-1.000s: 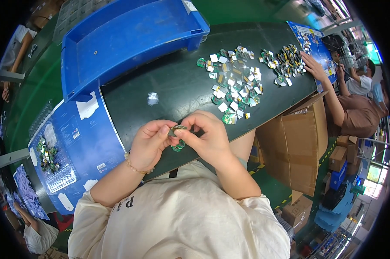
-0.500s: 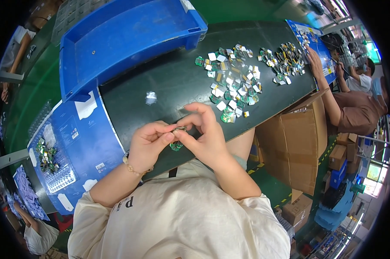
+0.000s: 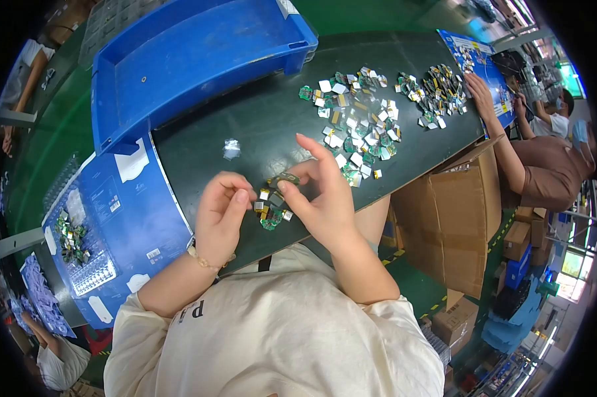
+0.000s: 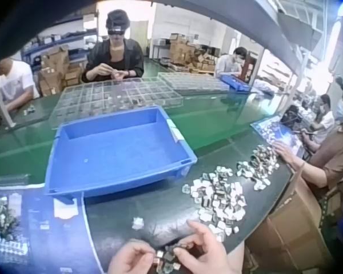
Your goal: Inspecting and sorting small printed circuit boards on a production line.
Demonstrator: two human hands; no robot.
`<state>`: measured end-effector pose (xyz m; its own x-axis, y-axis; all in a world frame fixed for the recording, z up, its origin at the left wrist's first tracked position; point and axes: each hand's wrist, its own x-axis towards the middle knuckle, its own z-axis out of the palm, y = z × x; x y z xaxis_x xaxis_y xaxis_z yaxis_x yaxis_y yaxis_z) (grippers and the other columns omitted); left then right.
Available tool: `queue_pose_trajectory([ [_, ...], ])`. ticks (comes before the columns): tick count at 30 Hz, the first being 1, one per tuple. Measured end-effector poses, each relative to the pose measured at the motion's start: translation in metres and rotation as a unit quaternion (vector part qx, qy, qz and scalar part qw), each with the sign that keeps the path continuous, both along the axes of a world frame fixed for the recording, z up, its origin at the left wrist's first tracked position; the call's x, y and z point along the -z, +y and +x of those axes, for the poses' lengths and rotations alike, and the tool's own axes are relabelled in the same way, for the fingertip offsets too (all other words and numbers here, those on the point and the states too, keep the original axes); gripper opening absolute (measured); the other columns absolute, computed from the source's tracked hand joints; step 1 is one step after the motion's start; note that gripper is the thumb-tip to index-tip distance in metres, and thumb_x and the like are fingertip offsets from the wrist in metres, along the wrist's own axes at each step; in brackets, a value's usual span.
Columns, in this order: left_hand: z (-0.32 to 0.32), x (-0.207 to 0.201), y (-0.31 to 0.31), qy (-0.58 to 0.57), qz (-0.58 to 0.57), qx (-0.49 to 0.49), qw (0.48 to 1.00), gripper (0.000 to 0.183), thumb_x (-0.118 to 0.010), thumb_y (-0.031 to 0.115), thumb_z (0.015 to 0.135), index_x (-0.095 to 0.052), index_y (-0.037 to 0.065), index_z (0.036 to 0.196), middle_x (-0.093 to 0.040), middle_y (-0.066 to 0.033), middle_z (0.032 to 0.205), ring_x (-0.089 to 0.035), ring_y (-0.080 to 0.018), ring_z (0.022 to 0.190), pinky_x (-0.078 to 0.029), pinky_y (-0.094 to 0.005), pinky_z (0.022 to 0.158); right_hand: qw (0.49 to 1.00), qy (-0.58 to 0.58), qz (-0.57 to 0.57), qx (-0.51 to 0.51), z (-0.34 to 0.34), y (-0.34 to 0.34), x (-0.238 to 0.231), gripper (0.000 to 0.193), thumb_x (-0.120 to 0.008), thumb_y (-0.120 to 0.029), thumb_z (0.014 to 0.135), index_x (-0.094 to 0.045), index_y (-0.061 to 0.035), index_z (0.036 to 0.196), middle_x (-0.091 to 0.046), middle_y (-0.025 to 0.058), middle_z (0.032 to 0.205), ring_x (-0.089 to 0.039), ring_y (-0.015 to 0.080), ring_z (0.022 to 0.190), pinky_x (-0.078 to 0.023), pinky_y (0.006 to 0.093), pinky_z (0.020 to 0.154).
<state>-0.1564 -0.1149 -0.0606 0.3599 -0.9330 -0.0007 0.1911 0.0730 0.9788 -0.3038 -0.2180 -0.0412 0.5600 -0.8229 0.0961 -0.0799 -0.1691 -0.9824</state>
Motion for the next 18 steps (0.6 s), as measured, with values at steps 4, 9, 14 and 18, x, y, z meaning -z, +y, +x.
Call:
queue_pose_trajectory([
  [4,-0.002,-0.006,-0.003,0.068,0.104,0.099,0.987,0.022,-0.045,0.016,0.097,-0.054,-0.001,0.106,-0.062,-0.0096,0.097,-0.062,-0.0163,0.086,-0.051,-0.0276,0.077,0.998,0.063,-0.026,0.009,-0.004,0.005,-0.012,0.066,-0.067,0.006,0.076,-0.038,-0.0031,0.134,-0.060,0.0017,0.083,-0.052,0.0059,0.073,-0.040,0.0181,0.065],
  [9,0.002,-0.005,-0.004,0.176,0.101,0.122,0.972,0.017,-0.050,0.017,0.095,-0.056,0.001,0.096,-0.064,-0.0097,0.095,-0.063,-0.0161,0.085,-0.053,-0.0276,0.076,0.999,0.004,0.019,-0.048,-0.007,0.005,-0.009,0.068,-0.066,0.006,0.076,-0.036,-0.0018,0.136,-0.060,0.0022,0.083,-0.054,0.0071,0.074,-0.040,0.0189,0.066],
  [14,0.006,0.003,-0.003,0.209,0.075,0.158,0.962,0.011,-0.056,0.014,0.091,-0.055,0.004,0.091,-0.063,-0.0088,0.098,-0.063,-0.0170,0.088,-0.053,-0.0263,0.077,0.991,-0.013,-0.041,-0.126,-0.009,0.001,-0.008,0.069,-0.067,0.003,0.076,-0.034,-0.0012,0.137,-0.060,0.0036,0.087,-0.057,0.0095,0.082,-0.041,0.0215,0.068],
  [18,0.004,0.007,-0.004,0.292,0.029,0.167,0.941,0.010,-0.058,0.013,0.090,-0.056,0.004,0.094,-0.063,-0.0083,0.101,-0.064,-0.0169,0.090,-0.053,-0.0265,0.079,0.995,0.043,-0.001,-0.091,-0.005,-0.001,-0.014,0.067,-0.071,-0.001,0.073,-0.039,-0.0030,0.132,-0.060,0.0027,0.089,-0.056,0.0090,0.082,-0.040,0.0231,0.067],
])
